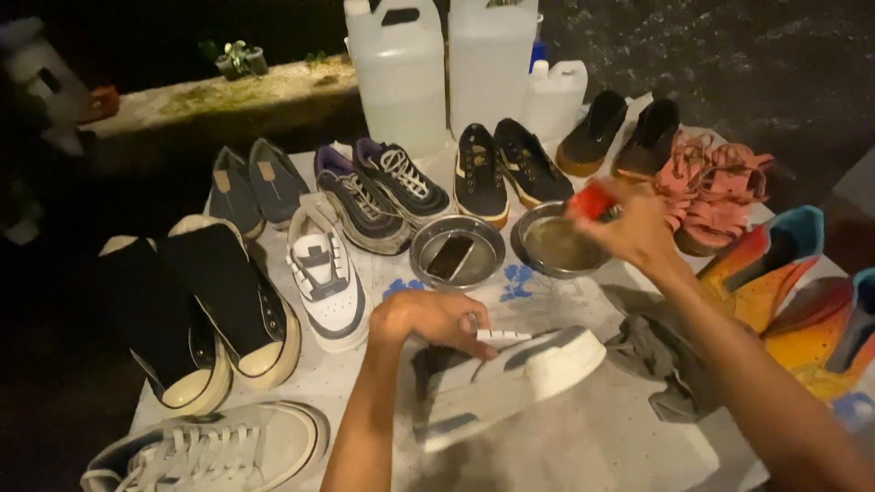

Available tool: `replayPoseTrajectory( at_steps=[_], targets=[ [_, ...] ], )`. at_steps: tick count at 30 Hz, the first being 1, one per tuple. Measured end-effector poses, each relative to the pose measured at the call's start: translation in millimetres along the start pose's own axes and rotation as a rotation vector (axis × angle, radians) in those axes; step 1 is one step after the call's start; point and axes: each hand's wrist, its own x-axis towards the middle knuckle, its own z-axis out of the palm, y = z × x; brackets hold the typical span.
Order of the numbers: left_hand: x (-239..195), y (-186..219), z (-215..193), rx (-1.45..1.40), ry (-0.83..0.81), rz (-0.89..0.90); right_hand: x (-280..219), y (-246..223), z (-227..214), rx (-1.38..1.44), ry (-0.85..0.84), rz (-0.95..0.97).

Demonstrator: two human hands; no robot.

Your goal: The person scrubs a white and grey sneaker with a red sponge dipped in water, then wipes it with a grey cloth. The shoe is held and rotated to clean different areas. Other shoes and cleaning supplies are visible on the table.

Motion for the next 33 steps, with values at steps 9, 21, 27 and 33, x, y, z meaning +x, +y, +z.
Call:
replayPoseTrajectory(
  at_steps=[9, 21, 27, 33],
  targets=[
    [17, -16, 18, -0.269, -0.112, 0.274, -13, 25, -13, 0.226, 0.195, 0.055],
    [-53, 12, 45, -0.330, 0.167, 0.358, -45, 2, -3, 0.134, -0.009, 0.186],
    [-27, -29, 52, -0.463, 0.303, 0.446, -44, -2, 14, 0.174, 0.050, 0.159],
    [-37, -27, 56, -0.463, 0.291, 0.464, -41, 12, 23, 0.011, 0.187, -0.030]
  ],
)
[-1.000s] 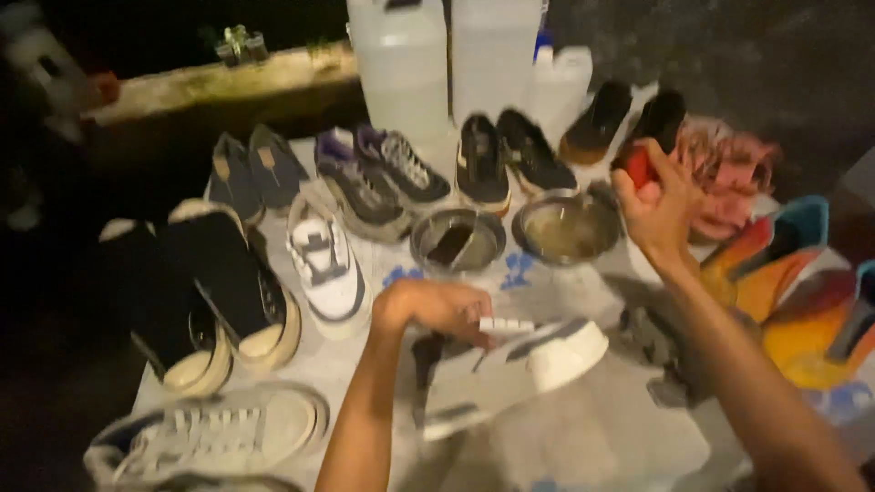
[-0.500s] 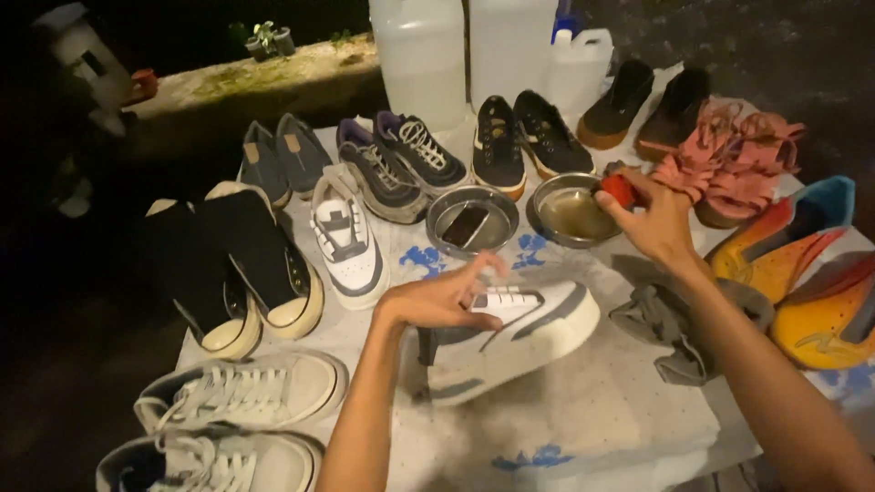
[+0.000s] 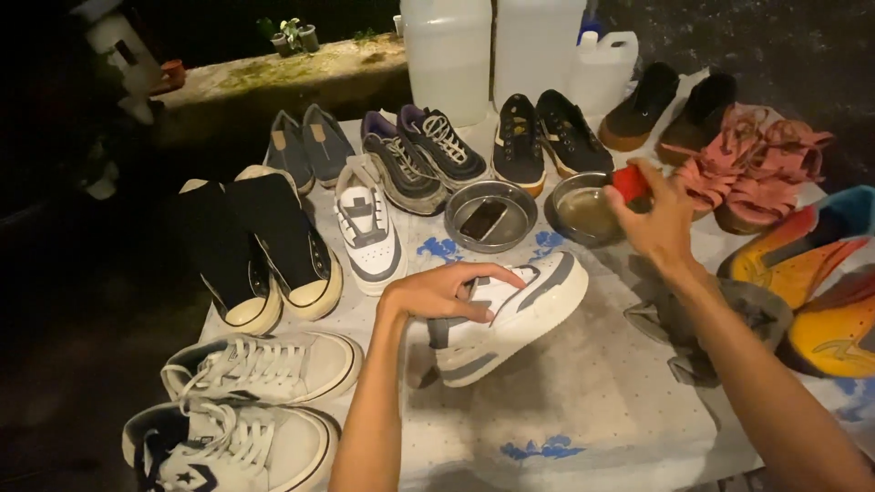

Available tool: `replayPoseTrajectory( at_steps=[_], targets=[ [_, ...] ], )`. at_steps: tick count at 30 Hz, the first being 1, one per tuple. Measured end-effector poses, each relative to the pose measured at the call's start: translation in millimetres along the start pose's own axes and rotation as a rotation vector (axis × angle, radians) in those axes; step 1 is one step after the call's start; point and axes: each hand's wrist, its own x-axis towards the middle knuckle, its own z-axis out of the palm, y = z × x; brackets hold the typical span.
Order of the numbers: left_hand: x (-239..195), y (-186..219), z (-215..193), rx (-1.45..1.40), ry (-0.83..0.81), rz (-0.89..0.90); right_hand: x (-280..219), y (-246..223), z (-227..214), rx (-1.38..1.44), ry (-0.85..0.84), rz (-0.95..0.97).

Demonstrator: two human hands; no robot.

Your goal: The person scrubs a white and grey sneaker with a red sponge dipped in water, then wipes it with a grey cloth. The shoe is held and rotated to clean different areas. Other shoes and cleaning supplies are visible on the table.

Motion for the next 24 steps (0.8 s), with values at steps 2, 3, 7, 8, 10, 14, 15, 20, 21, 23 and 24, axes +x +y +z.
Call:
replayPoseTrajectory(
  at_steps=[2, 3, 7, 8, 10, 14, 15, 20, 21, 23, 24],
  targets=[
    [0, 3, -1, -0.016, -0.001, 0.000, -3, -9, -7, -0.071, -0.030, -0.126],
    [1, 5, -1, -0.035, -0.006, -0.001, -5, -13, -11, -0.143, -0.062, -0.248],
    [8, -9, -2, -0.117, -0.051, 0.019, 6, -1, -16, -0.015, 0.026, -0.042],
    [9, -6, -3, -0.146, -0.057, 0.042, 8, -3, -18, -0.062, -0.024, -0.110],
    [15, -10, -1, -0.181, -0.074, 0.060, 1, -4, -20, -0.114, -0.079, -0.166],
    [29, -33, 2, -0.227, -0.041, 0.061, 4, -31, -42, 0.177, -0.085, 0.298],
    [30, -37, 3, -0.222, -0.031, 0.072, 5, -45, -52, 0.274, -0.122, 0.516],
    [17, -13, 8, -0.163, -0.052, 0.140, -55, -110, -89, 0.433, -0.131, 0.334],
    [16, -12, 8, -0.146, -0.060, 0.144, -70, -116, -94, 0.296, -0.123, 0.199],
    [19, -17, 10, -0.139, -0.052, 0.056, -93, -140, -100, 0.192, -0.136, 0.157],
    [19, -20, 11, -0.126, -0.048, -0.034, -105, -152, -103, 0.091, -0.142, 0.116]
  ],
)
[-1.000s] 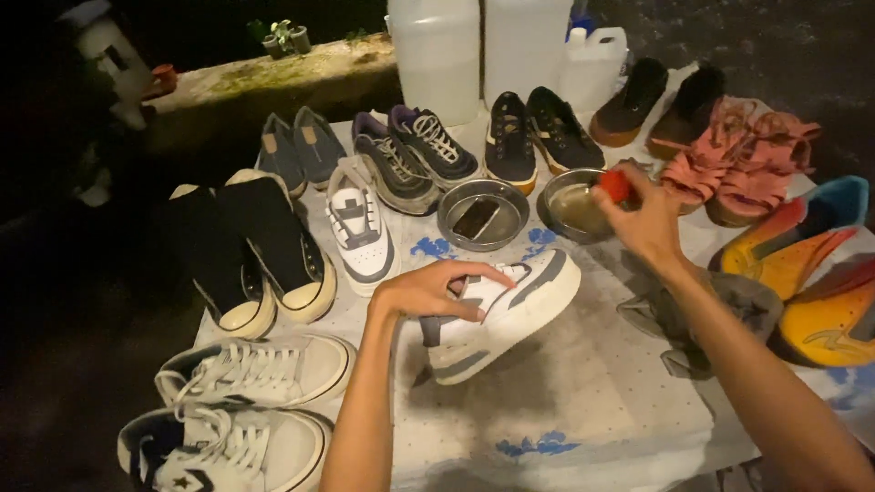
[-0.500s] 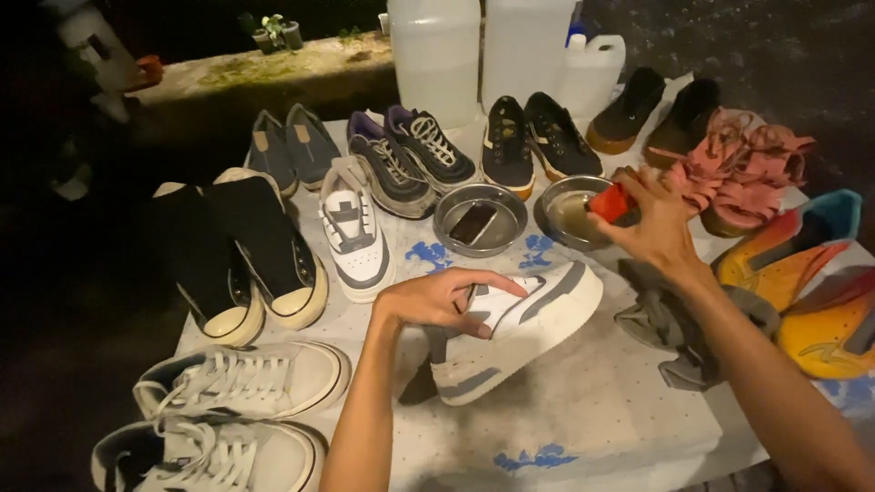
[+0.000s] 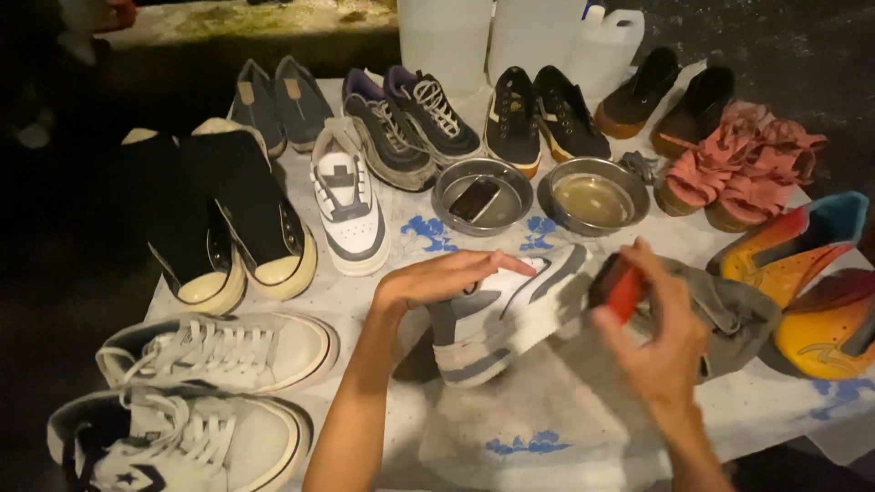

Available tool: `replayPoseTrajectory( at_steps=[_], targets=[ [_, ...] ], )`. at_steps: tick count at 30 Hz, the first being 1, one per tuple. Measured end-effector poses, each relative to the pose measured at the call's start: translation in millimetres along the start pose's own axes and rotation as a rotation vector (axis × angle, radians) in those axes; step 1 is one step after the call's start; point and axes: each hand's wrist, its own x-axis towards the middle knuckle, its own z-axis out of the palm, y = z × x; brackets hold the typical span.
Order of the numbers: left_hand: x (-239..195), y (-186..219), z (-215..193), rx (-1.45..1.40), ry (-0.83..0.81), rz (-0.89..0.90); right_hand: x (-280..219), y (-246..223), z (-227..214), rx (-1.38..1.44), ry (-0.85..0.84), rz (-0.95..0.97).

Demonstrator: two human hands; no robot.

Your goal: The person scrubs a white and grey sneaker with a red sponge dipped in water, then wipes it with a grey cloth. The shoe is held and rotated to clean different areas. Other shoes and cleaning supplies are visible on the table.

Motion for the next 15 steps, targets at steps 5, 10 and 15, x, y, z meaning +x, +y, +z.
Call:
replayPoseTrajectory(
  at_steps=[5, 10, 15],
  targets=[
    [-3, -6, -1, 0.002, 0.019, 0.052, -44, -35, 19, -0.073, 0.124, -0.187],
    [-13, 0, 12, -0.102, 0.121, 0.025, -56, -47, 31, -0.073, 0.197, -0.154],
    [-16, -8, 23, -0.102, 0.146, 0.122, -55, -42, 40, -0.106, 0.086, -0.291]
  ],
)
